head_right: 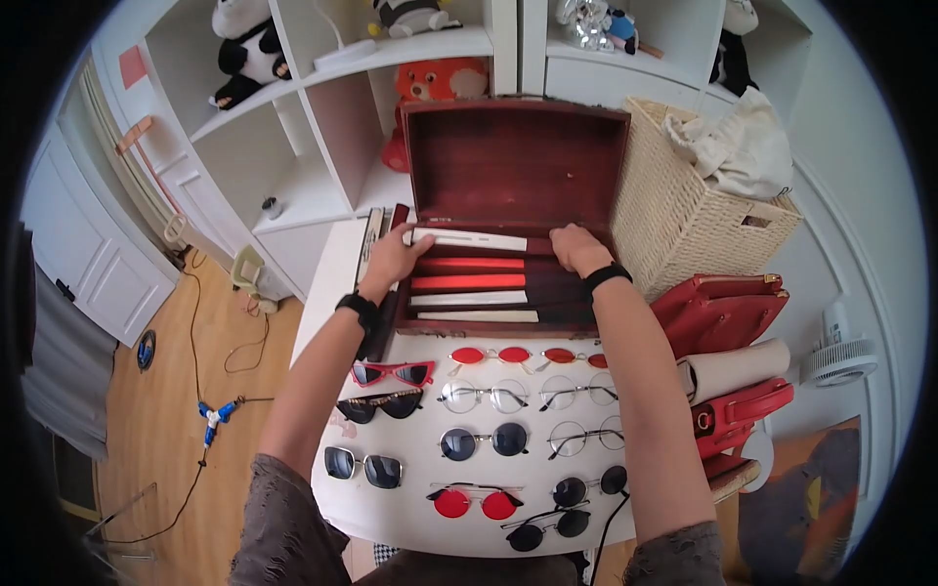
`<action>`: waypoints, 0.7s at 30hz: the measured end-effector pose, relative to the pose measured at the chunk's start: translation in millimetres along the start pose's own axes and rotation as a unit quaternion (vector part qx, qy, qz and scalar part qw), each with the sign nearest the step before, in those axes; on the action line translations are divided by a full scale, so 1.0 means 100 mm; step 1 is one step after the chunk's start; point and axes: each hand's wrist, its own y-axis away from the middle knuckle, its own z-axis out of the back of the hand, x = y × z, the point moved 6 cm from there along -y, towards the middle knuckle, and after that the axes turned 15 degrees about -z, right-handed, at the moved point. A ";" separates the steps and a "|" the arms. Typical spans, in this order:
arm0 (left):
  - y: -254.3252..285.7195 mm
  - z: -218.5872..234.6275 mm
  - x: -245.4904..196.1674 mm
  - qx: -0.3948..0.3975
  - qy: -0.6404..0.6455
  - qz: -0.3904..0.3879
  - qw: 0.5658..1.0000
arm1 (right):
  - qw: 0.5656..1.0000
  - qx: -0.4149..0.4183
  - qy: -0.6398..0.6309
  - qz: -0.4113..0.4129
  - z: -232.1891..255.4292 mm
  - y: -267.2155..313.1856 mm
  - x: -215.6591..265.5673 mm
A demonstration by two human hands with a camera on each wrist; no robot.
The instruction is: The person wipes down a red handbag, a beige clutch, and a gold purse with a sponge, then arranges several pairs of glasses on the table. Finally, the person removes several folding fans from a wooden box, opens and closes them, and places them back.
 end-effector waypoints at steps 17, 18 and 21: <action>-0.10 -0.38 -0.15 0.195 -0.161 -0.108 0.961 | 0.992 0.091 0.075 0.032 -0.39 -0.10 0.21; -0.05 -0.32 -0.19 0.217 -0.158 -0.128 0.955 | 0.989 0.129 0.067 -0.020 -0.35 0.01 0.23; 0.07 0.01 -0.39 0.227 -0.131 -0.160 0.952 | 0.993 0.090 0.078 -0.010 -0.38 0.04 0.36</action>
